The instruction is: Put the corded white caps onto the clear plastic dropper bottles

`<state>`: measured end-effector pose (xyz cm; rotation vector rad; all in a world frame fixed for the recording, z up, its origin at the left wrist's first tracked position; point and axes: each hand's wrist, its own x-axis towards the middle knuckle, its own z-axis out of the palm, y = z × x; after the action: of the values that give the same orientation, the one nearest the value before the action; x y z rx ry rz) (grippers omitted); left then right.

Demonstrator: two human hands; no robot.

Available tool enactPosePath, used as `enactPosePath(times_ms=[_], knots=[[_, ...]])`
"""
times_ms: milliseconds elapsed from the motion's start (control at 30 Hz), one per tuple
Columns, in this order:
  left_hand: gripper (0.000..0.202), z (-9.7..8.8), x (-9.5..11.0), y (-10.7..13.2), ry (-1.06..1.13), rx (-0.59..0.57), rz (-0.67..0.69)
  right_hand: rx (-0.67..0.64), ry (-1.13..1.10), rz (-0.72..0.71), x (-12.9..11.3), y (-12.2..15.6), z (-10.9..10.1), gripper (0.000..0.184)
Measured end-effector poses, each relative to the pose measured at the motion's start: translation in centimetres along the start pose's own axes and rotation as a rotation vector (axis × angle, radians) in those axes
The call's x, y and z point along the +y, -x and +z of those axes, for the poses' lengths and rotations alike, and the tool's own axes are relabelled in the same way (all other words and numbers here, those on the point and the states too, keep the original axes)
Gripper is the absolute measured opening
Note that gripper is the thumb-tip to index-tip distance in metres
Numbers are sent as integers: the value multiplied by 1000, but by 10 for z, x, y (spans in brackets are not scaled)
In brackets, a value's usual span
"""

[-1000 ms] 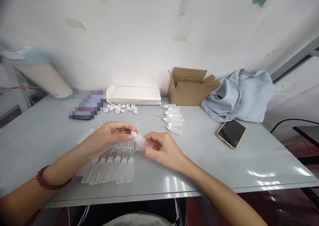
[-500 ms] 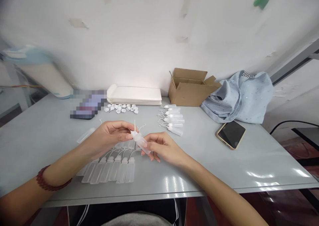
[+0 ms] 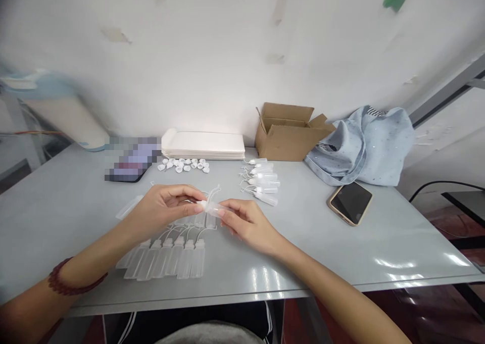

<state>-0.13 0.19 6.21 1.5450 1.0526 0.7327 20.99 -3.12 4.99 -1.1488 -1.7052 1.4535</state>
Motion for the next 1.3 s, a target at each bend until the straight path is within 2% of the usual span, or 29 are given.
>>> enactPosePath(times_ms=[100,200,367,467,600,667,800,900,1067,1133,1200,1300], knots=[[23,0,0,0,-37,5,-15,68,137,-92,-3,0,1,31],[23,0,0,0,-30,-51,-36,94,172,-127,-3,0,0,31],[18,6,1,2,16,-104,-19,40,-8,-64,1,-1,-3,33],[13,11,-1,4,-1,-43,83,0,-198,37,4,-3,-4,32],[7,15,-5,6,-173,63,369,-31,-407,161,6,-6,-5,29],[7,15,-7,6,-212,62,441,-37,-479,199,6,-7,-4,28],[7,16,-9,6,-54,-5,350,-43,-540,215,5,-6,-2,28],[9,17,-6,6,17,-11,260,-37,-540,203,5,-6,-1,27],[22,17,-1,7,-37,4,137,-28,-500,157,5,-5,-1,28],[26,17,-2,7,-101,-14,132,-24,-485,164,5,-5,-1,29],[21,18,-6,7,-192,3,235,-17,-487,183,5,-5,-1,29],[11,18,-13,6,-343,84,521,-10,-510,213,5,-6,-2,30]])
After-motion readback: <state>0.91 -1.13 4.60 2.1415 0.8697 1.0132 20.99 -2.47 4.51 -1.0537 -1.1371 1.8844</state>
